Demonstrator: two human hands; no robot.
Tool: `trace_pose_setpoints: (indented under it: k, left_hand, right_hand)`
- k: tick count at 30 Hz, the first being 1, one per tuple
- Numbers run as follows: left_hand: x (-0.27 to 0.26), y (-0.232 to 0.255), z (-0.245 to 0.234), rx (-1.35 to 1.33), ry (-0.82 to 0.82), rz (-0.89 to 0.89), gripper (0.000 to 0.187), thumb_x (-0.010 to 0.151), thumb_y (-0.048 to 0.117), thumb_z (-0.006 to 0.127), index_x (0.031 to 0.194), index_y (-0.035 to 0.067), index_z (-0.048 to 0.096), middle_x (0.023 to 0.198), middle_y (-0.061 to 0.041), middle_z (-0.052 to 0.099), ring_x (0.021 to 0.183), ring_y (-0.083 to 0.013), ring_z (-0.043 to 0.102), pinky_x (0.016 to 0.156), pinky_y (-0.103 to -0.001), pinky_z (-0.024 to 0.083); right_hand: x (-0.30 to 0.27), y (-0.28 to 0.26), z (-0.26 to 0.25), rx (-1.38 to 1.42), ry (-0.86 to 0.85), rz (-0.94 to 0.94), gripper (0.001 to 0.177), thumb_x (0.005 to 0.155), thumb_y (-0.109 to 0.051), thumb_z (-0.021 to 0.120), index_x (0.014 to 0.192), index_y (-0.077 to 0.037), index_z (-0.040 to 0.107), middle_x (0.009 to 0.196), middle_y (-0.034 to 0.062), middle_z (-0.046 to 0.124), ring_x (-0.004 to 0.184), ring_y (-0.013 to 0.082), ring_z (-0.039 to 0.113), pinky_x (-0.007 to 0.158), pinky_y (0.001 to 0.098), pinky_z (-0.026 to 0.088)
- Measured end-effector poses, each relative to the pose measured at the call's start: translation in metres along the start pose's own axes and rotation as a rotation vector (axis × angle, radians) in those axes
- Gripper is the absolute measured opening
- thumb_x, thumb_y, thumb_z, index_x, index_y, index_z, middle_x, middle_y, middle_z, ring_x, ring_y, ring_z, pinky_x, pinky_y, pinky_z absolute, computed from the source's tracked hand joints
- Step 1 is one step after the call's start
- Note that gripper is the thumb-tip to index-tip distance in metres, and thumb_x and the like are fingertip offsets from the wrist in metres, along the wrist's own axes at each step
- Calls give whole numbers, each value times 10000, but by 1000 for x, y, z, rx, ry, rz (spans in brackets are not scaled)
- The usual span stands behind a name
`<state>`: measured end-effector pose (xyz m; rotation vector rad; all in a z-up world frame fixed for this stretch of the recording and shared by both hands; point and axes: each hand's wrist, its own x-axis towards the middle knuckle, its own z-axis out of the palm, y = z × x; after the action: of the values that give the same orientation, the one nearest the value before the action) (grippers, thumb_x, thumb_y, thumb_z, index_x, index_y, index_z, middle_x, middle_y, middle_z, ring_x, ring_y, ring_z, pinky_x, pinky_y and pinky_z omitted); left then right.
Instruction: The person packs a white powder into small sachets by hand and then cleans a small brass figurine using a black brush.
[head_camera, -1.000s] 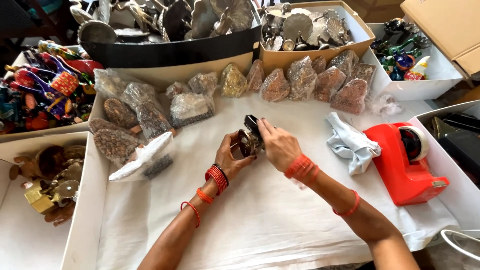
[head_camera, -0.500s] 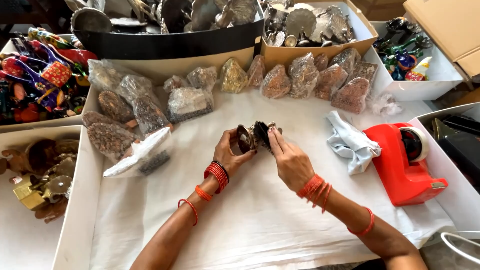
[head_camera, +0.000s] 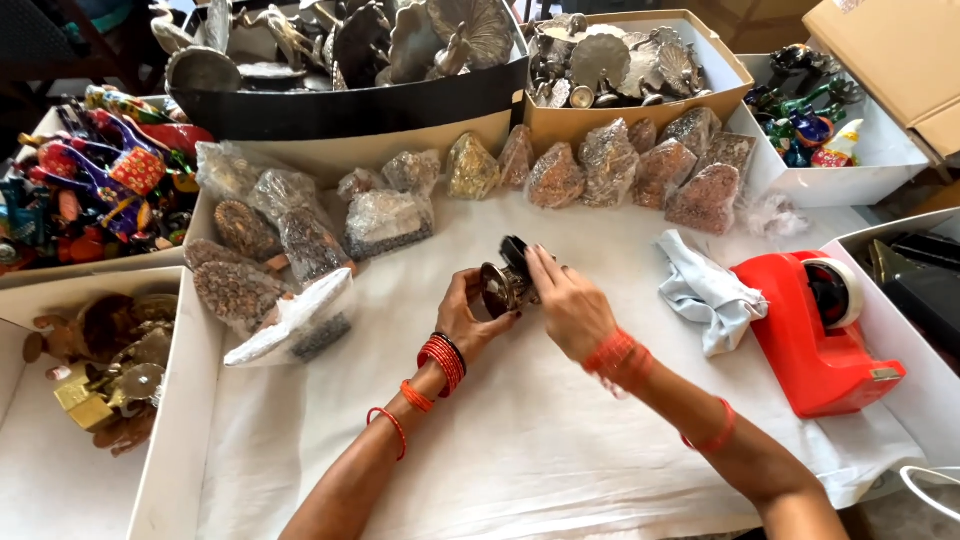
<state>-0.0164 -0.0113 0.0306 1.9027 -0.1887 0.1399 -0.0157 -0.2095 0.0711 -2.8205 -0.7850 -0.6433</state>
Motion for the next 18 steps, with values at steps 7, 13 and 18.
trace_pose_setpoints:
  k: [7,13,18]
  left_hand:
    - [-3,1,-2,5,-16,2,870,655,252,929,1350,17,461,1332,-161,622,1278,-278,604,1124,-383,471]
    - [-1,3,-1,20,-29,20,906,632,226,933,1365,26,439,1341,-159,598,1284,-281,587,1123,-387,458]
    - [-1,-3,0,-14,-11,47,904,621,247,940,1349,28,453,1322,-160,614,1266,-276,602,1112,-386,476]
  right_hand:
    - [-10,-1,-11,-58,-30,-39,664,831,47,553,1484,73,438,1446,259,554,768,251,666,745,354,594]
    - [55,-5,12,-132,-202,45,651,842,13,592,1475,39,440,1462,195,546,753,241,661,733,353,592]
    - [36,-5,17,-130,-46,-14,628,804,3,604,1427,14,521,1422,142,596,810,237,656,770,358,575]
